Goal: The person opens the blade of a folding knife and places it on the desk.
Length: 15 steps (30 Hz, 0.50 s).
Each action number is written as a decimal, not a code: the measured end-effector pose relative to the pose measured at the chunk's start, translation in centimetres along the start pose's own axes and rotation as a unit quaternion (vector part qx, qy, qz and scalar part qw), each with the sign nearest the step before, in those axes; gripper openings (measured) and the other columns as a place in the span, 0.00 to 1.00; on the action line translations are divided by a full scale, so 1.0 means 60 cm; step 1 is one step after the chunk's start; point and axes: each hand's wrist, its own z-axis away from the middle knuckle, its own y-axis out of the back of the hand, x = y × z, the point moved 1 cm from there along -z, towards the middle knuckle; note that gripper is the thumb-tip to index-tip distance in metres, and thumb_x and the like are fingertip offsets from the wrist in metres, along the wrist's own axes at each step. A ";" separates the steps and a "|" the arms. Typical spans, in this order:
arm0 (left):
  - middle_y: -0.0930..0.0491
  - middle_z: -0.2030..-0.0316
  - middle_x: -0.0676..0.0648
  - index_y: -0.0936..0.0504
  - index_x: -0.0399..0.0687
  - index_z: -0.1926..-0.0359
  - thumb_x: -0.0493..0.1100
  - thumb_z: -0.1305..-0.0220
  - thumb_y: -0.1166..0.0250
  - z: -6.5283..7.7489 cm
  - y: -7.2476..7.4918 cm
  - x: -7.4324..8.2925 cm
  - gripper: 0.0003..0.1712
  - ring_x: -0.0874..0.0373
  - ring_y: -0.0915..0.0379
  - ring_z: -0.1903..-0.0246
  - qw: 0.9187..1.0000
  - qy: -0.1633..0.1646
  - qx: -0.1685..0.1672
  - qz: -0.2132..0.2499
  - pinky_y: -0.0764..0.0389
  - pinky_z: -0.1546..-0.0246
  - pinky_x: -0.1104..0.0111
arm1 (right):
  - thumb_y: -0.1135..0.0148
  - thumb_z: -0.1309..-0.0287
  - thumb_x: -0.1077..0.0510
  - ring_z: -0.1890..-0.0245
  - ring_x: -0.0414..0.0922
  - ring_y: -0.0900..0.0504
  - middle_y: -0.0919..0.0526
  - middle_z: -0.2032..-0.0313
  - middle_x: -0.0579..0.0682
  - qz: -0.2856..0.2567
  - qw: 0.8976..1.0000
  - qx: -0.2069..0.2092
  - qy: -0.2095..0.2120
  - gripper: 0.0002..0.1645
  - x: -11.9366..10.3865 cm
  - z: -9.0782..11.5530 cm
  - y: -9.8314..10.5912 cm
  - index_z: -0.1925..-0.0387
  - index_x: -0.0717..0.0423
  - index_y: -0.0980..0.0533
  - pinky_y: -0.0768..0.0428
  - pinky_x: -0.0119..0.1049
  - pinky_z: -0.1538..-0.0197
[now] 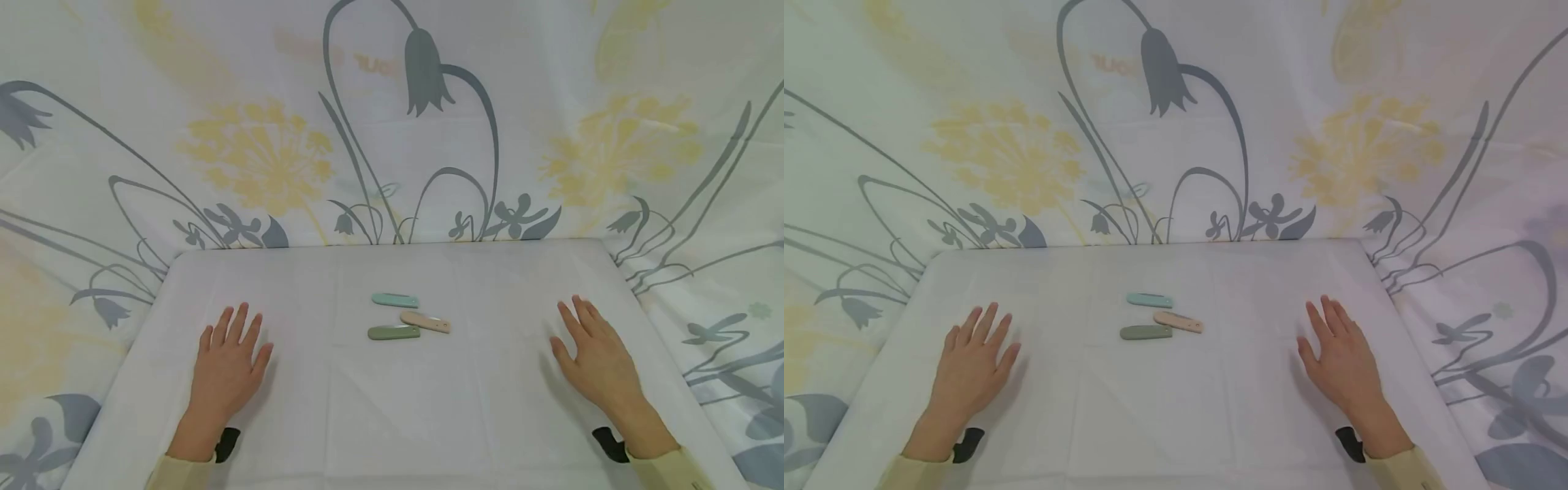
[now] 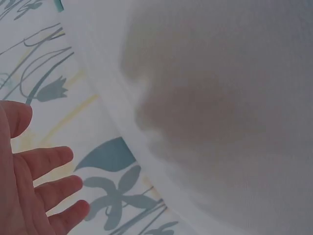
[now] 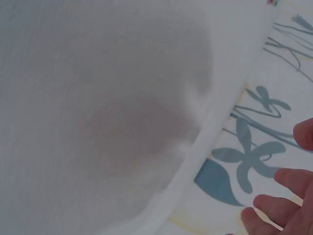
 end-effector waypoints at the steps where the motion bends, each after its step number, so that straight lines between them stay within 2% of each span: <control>1: 0.38 0.30 0.33 0.29 0.35 0.33 0.51 0.30 0.42 -0.001 -0.002 0.003 0.31 0.36 0.51 0.29 1.000 -0.002 0.005 0.011 0.50 0.35 0.38 | 0.39 0.34 0.52 0.31 0.66 0.39 0.38 0.30 0.67 -0.016 1.000 -0.001 -0.004 0.36 -0.001 0.000 -0.001 0.30 0.64 0.35 0.37 0.65 0.38; 4: 0.29 0.37 0.32 0.23 0.34 0.40 0.48 0.30 0.40 -0.004 -0.007 0.014 0.26 0.34 0.38 0.37 0.999 -0.004 0.026 0.046 0.43 0.37 0.40 | 0.40 0.31 0.54 0.40 0.70 0.31 0.32 0.34 0.69 -0.082 0.996 -0.010 -0.027 0.31 -0.008 0.000 -0.005 0.32 0.65 0.32 0.30 0.66 0.47; 9: 0.20 0.48 0.35 0.17 0.35 0.48 0.45 0.32 0.37 -0.013 -0.015 0.033 0.19 0.36 0.26 0.49 0.994 0.000 0.042 0.098 0.28 0.47 0.45 | 0.41 0.30 0.57 0.52 0.66 0.19 0.20 0.46 0.68 -0.185 0.978 -0.022 -0.092 0.23 -0.023 -0.002 -0.016 0.38 0.62 0.26 0.22 0.60 0.53; 12: 0.19 0.50 0.39 0.17 0.38 0.49 0.46 0.30 0.38 -0.021 -0.015 0.047 0.17 0.40 0.23 0.53 0.991 0.024 0.017 0.127 0.23 0.54 0.47 | 0.41 0.30 0.57 0.56 0.62 0.17 0.18 0.48 0.65 -0.208 0.970 -0.036 -0.121 0.22 -0.033 -0.002 -0.024 0.38 0.60 0.25 0.19 0.50 0.57; 15: 0.17 0.52 0.42 0.17 0.41 0.48 0.48 0.28 0.40 -0.031 -0.013 0.061 0.17 0.46 0.21 0.58 0.987 0.052 -0.016 0.153 0.21 0.60 0.51 | 0.42 0.30 0.57 0.57 0.59 0.16 0.19 0.47 0.63 -0.229 0.963 -0.054 -0.132 0.21 -0.047 -0.002 -0.033 0.38 0.59 0.25 0.19 0.43 0.59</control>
